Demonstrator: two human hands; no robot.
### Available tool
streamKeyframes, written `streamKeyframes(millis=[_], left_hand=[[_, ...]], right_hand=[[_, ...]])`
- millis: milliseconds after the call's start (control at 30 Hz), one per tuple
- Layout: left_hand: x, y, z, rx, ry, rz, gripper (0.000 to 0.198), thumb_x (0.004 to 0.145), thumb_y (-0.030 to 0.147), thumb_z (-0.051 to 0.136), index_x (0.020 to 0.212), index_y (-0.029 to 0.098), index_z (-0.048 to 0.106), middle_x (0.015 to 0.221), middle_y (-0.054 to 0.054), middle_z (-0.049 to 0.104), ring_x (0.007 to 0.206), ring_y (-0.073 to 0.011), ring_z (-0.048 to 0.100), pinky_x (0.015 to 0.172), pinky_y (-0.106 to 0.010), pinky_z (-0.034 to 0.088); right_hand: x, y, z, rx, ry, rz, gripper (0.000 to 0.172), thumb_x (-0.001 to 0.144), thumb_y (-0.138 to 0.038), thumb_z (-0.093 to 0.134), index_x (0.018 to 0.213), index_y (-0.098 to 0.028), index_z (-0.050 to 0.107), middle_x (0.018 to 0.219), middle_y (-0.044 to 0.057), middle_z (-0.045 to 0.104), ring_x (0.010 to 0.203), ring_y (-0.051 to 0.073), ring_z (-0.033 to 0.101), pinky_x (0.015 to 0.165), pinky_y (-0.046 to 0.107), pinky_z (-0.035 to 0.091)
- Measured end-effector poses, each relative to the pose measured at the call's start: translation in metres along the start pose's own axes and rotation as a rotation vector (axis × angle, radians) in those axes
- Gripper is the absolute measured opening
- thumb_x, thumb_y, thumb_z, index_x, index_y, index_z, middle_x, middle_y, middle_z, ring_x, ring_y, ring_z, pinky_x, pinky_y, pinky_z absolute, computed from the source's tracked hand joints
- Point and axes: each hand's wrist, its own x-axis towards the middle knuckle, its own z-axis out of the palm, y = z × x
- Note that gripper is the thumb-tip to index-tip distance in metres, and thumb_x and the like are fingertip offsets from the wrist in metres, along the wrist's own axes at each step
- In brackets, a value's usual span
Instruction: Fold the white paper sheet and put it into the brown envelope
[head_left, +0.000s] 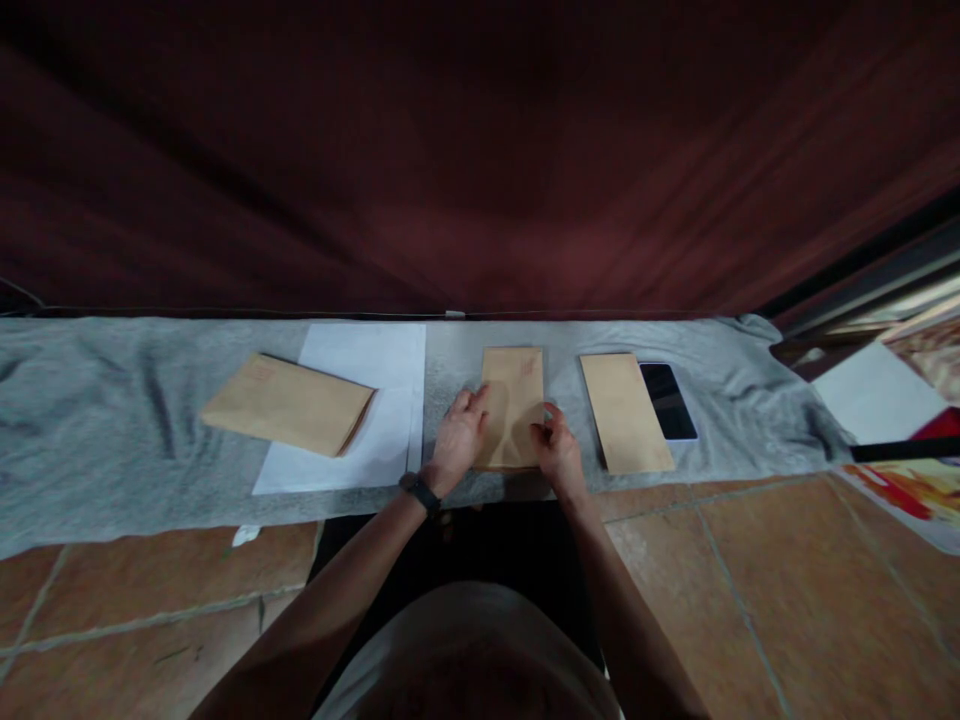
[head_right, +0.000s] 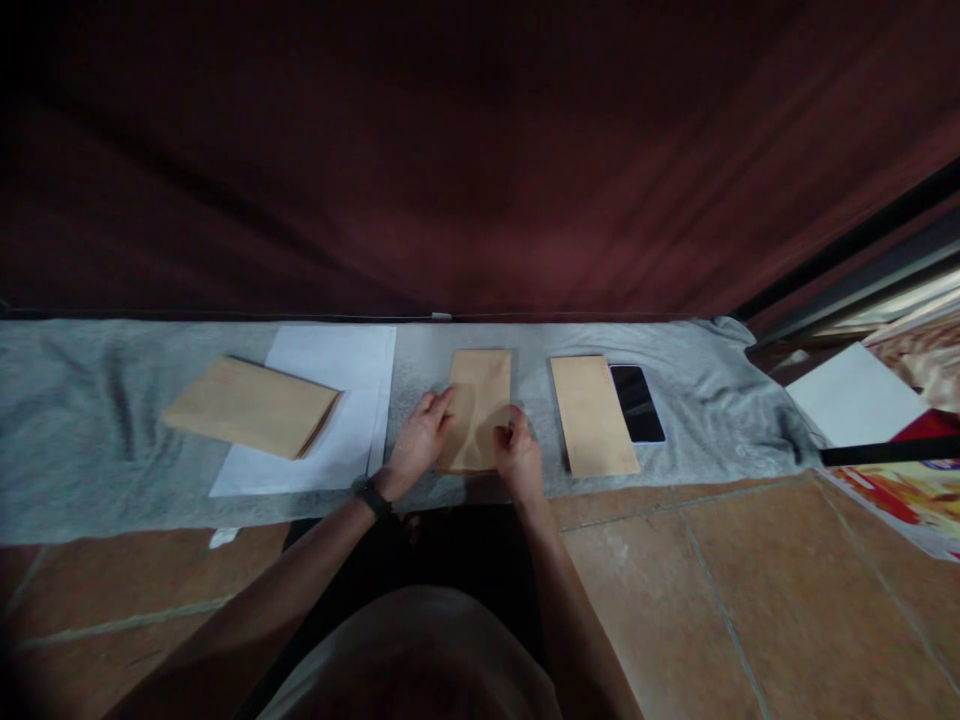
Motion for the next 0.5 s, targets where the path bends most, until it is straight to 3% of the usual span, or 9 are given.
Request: streamKeyframes(millis=[100,200,333,500], left_hand=[[-0.002,0.005,0.000,0.210,-0.015,0.174,0.056,0.092,0.007,0.047,0.146,0.020,0.047,0.151,-0.015,0.048,0.137,-0.0291,0.047,0.113,-0.046,0.040],[0.001,0.011,0.003,0.319,-0.033,0.327,0.052,0.094,0.012,0.045,0.146,0.017,0.047,0.161,-0.015,0.037,0.149,-0.0314,0.034,0.120,-0.051,0.031],[0.010,0.016,0.011,0.317,-0.061,0.376,0.049,0.102,0.029,0.039,0.149,0.017,0.046,0.165,-0.013,0.031,0.154,-0.0305,0.024,0.125,-0.052,0.021],[0.021,0.015,0.019,0.295,-0.132,0.398,0.053,0.104,0.035,0.036,0.154,0.021,0.040,0.167,-0.009,0.028,0.156,-0.0282,0.019,0.127,-0.055,0.013]], right_hand=[[-0.003,-0.002,0.001,-0.116,-0.022,-0.053,0.049,0.093,-0.030,0.051,0.140,-0.016,0.049,0.100,0.011,0.074,0.087,0.025,0.070,0.078,0.035,0.055],[-0.006,-0.001,0.004,-0.227,-0.012,-0.119,0.050,0.096,-0.029,0.047,0.144,-0.014,0.046,0.110,0.015,0.073,0.093,0.026,0.071,0.082,0.036,0.056],[-0.007,0.000,0.007,-0.307,0.032,-0.176,0.049,0.098,-0.028,0.046,0.144,-0.011,0.047,0.122,0.020,0.069,0.105,0.028,0.069,0.091,0.041,0.055],[-0.004,-0.001,0.007,-0.376,0.032,-0.192,0.047,0.098,-0.026,0.045,0.142,-0.011,0.050,0.125,0.020,0.067,0.112,0.029,0.065,0.097,0.043,0.052]])
